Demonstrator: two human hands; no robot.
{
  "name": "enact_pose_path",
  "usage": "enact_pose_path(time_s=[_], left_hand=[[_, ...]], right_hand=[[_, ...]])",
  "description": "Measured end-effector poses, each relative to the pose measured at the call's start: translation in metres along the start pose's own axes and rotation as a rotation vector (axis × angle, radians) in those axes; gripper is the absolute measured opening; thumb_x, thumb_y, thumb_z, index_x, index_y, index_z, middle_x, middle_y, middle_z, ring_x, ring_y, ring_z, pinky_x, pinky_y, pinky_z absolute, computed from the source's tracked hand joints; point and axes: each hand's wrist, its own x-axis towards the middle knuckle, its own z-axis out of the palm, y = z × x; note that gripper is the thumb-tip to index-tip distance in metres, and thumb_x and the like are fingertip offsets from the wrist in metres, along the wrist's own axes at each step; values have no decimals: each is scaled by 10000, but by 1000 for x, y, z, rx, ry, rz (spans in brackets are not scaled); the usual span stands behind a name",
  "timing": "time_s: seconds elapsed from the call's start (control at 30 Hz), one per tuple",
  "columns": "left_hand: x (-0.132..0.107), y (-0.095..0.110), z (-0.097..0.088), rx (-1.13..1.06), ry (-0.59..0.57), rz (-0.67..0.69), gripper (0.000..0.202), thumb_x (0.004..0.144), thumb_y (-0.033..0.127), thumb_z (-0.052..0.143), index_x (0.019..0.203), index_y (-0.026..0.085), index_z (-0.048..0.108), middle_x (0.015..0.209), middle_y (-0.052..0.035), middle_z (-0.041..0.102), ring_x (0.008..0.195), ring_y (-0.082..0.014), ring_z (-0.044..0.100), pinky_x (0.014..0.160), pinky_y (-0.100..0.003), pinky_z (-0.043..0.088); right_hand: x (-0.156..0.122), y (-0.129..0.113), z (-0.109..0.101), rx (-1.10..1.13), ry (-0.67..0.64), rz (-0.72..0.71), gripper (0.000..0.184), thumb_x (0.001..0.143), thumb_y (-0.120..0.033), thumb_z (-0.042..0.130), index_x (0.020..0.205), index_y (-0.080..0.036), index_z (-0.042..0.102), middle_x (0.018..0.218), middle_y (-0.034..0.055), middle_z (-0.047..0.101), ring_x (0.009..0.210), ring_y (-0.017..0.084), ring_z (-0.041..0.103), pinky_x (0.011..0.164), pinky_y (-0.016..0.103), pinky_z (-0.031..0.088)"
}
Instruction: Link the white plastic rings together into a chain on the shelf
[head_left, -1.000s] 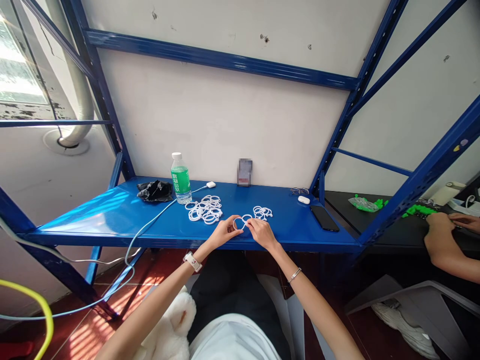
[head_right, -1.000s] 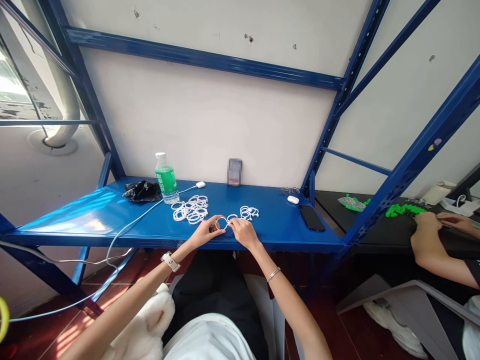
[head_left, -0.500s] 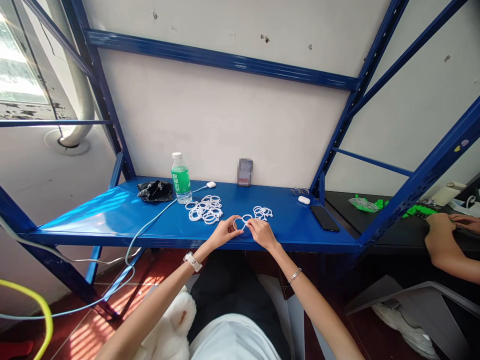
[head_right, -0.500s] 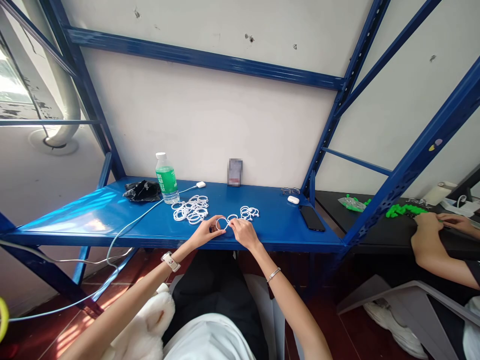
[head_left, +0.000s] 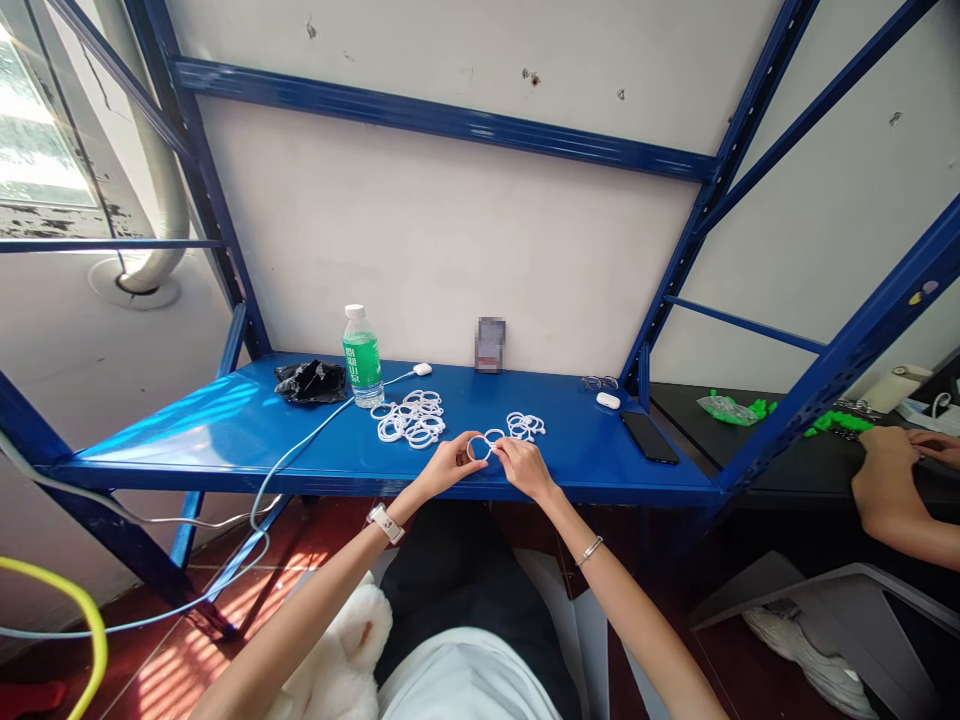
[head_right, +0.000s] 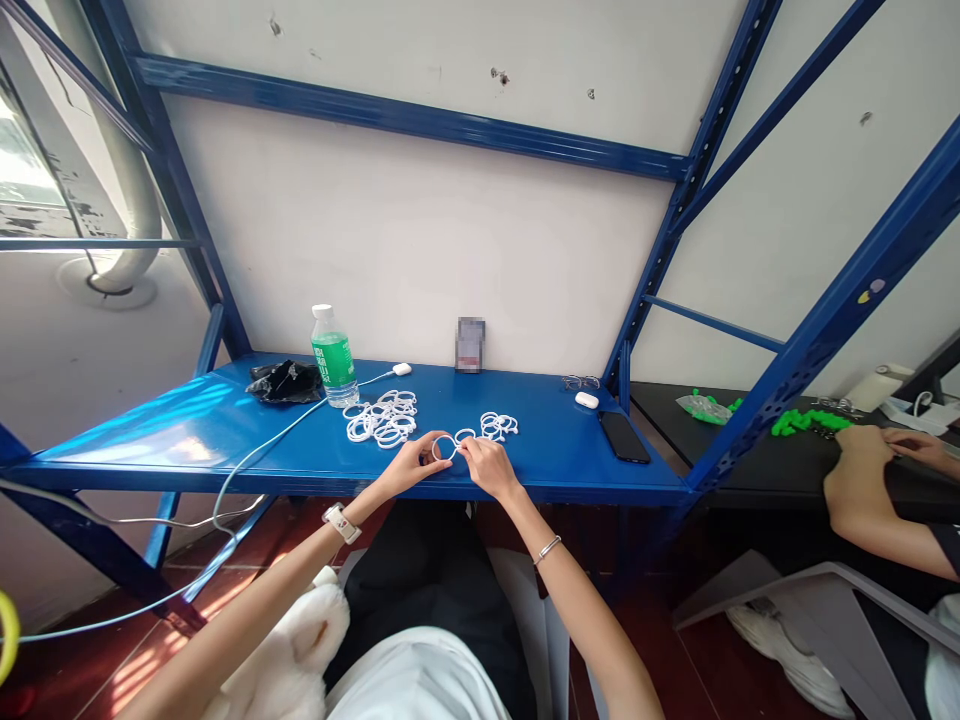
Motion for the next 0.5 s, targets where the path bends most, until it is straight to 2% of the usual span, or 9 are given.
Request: enact_pose_path(time_s=[0.5], left_hand=[[-1,1,1,-2,1,2,543,792,537,597,1190,179,505,671,34,552,527,-116,512,507,-225,403]], right_hand=[[0,0,-1,-9,-10,9,211,982,-219,362,866,-183,535,723,49,634,648,170,598,589,250,387]])
